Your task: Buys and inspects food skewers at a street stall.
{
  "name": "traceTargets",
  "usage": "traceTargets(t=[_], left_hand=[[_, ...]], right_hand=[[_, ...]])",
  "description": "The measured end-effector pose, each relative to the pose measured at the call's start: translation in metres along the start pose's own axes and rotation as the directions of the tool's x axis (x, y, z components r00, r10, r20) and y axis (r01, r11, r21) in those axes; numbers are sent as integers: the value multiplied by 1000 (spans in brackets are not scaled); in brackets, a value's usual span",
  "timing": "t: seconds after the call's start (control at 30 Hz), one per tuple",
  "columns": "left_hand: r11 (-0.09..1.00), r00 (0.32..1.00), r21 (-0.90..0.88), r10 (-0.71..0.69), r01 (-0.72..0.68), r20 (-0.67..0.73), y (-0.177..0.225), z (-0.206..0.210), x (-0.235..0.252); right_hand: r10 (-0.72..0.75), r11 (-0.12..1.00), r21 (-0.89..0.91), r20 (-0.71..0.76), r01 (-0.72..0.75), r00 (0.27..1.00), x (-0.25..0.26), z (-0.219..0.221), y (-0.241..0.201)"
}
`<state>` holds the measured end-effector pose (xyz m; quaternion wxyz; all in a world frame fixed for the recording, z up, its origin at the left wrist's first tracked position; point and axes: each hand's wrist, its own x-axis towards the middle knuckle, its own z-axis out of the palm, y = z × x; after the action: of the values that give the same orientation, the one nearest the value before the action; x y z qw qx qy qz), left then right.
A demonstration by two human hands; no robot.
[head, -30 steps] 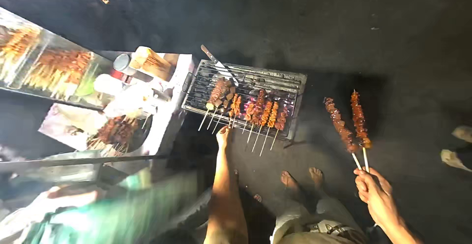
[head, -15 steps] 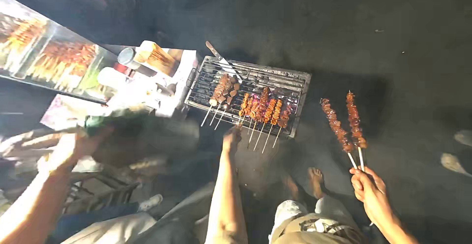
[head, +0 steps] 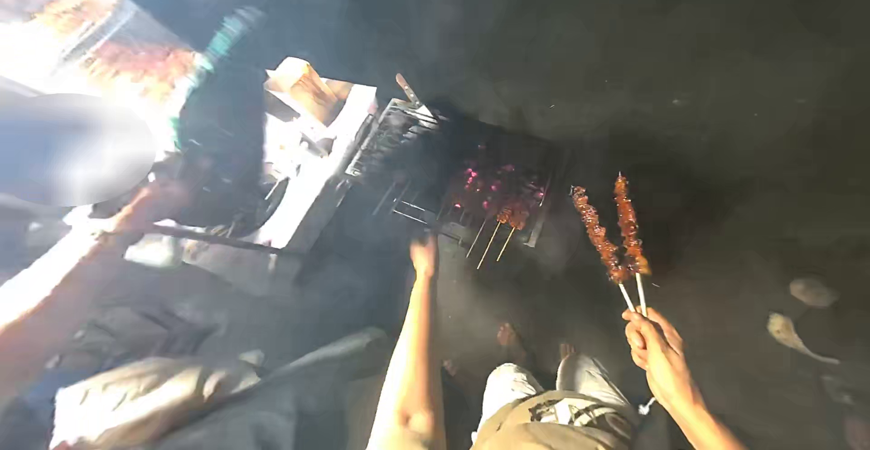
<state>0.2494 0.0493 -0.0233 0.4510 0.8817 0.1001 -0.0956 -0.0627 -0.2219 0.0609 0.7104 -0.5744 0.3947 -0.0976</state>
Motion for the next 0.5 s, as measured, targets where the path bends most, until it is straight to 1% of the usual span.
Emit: traceTargets(t=[0.07,0.1,0.13,0.17,0.2,0.27,0.33,0.37,0.4,0.43,0.47,0.5], left_hand=[[990,985,-2,139,-140,-101,-22,9,-48],[983,974,6,184,-185,-136,-38,14,-76],[987,987,60,150,-147,-56,-47,12,-113],[992,996,92,81,-84,43,-58,10,-150],[990,991,134,14,-33,136,-74,10,-186],[971,947,238,-108,35,302,-112,12,-261],[938,888,322,-253,128,385,-156,15,-340],[920,859,342,-326,192,395,-178,16,-381],[898,832,351,-398,266,388,-200,17,-421],[867,801,356,-472,348,368,-218,18,-461],[823,760,368,-553,434,341,-233,19,-500],[767,713,381,-631,515,306,-244,21,-537]], right_hand=[[-22,999,-42,50,24,999,-7,-14,-4],[-31,997,-73,92,38,995,-10,-23,-7],[-34,993,-106,147,50,989,-11,-31,-10],[-25,989,-138,203,53,979,-13,-41,-13],[-12,983,-172,262,58,965,-14,-51,-15],[13,966,-246,369,84,929,-14,-73,-13],[53,919,-370,451,133,891,-13,-96,-6],[88,874,-456,486,167,869,-12,-107,-1],[132,805,-553,518,213,845,-12,-115,3],[178,707,-649,548,280,817,-12,-122,7],[236,585,-730,570,354,787,-13,-126,11],[303,466,-780,584,417,753,-16,-128,15]])
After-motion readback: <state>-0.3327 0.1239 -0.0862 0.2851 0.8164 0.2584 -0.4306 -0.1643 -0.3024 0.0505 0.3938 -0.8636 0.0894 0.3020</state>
